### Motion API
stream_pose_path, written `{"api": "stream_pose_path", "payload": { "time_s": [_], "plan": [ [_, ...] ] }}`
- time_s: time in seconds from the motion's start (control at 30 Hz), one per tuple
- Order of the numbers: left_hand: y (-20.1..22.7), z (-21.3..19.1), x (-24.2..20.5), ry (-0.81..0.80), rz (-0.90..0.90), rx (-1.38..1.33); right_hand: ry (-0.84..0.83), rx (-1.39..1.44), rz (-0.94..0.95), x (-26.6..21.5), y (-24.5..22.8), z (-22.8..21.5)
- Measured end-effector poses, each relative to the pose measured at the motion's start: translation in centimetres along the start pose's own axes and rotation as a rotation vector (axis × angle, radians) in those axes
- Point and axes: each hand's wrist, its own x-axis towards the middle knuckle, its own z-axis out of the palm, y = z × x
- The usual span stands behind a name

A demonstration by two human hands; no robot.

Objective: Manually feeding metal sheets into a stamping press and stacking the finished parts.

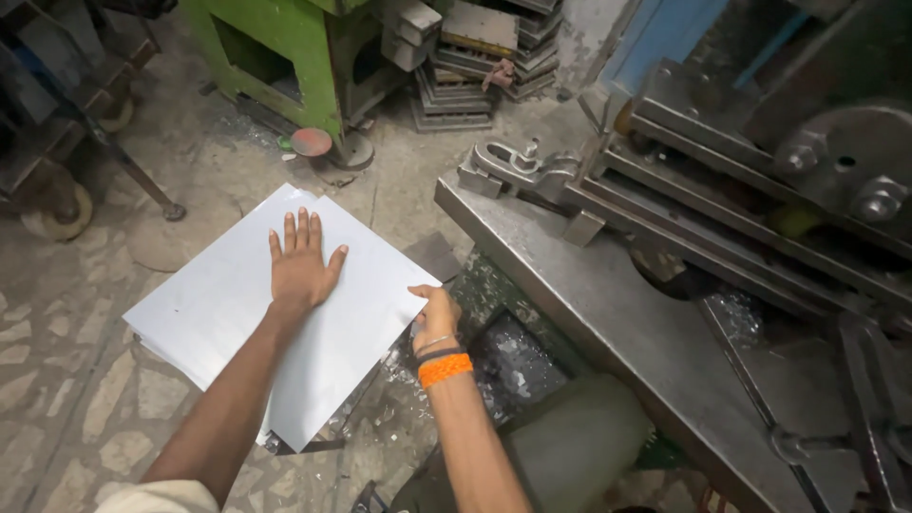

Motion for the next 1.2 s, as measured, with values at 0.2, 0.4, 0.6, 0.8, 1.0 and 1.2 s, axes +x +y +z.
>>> {"api": "stream_pose_path", "payload": {
  "time_s": [0.2, 0.4, 0.6, 0.8, 1.0, 1.2],
  "plan": [
    [-0.2, 0.5, 0.3, 0.016, 0.004, -0.038, -0.108, 0.103, 0.011, -3.6, -2.7, -0.5],
    [-0.3, 0.6, 0.3, 0.019, 0.009, -0.051, -0.141, 0.052, 0.024, 3.4, 0.9, -1.9],
    [-0.8, 0.5, 0.5, -0.013, 0.037, -0.004, -0.248, -0.039, -0.048, 3.3, 1.2, -3.6],
    [-1.3, 0.0, 0.6, -0.02, 0.081, 0.009, -0.229, -0.052, -0.119, 3.9, 3.7, -3.4],
    [-1.0, -0.7, 0.2, -0.032, 0.088, 0.009, -0.214, -0.037, -0.135, 3.8, 3.6, -3.4],
    [-1.0, -0.7, 0.2, -0.039, 0.082, -0.036, -0.103, 0.101, -0.103, 1.0, 2.9, -3.4]
  ]
}}
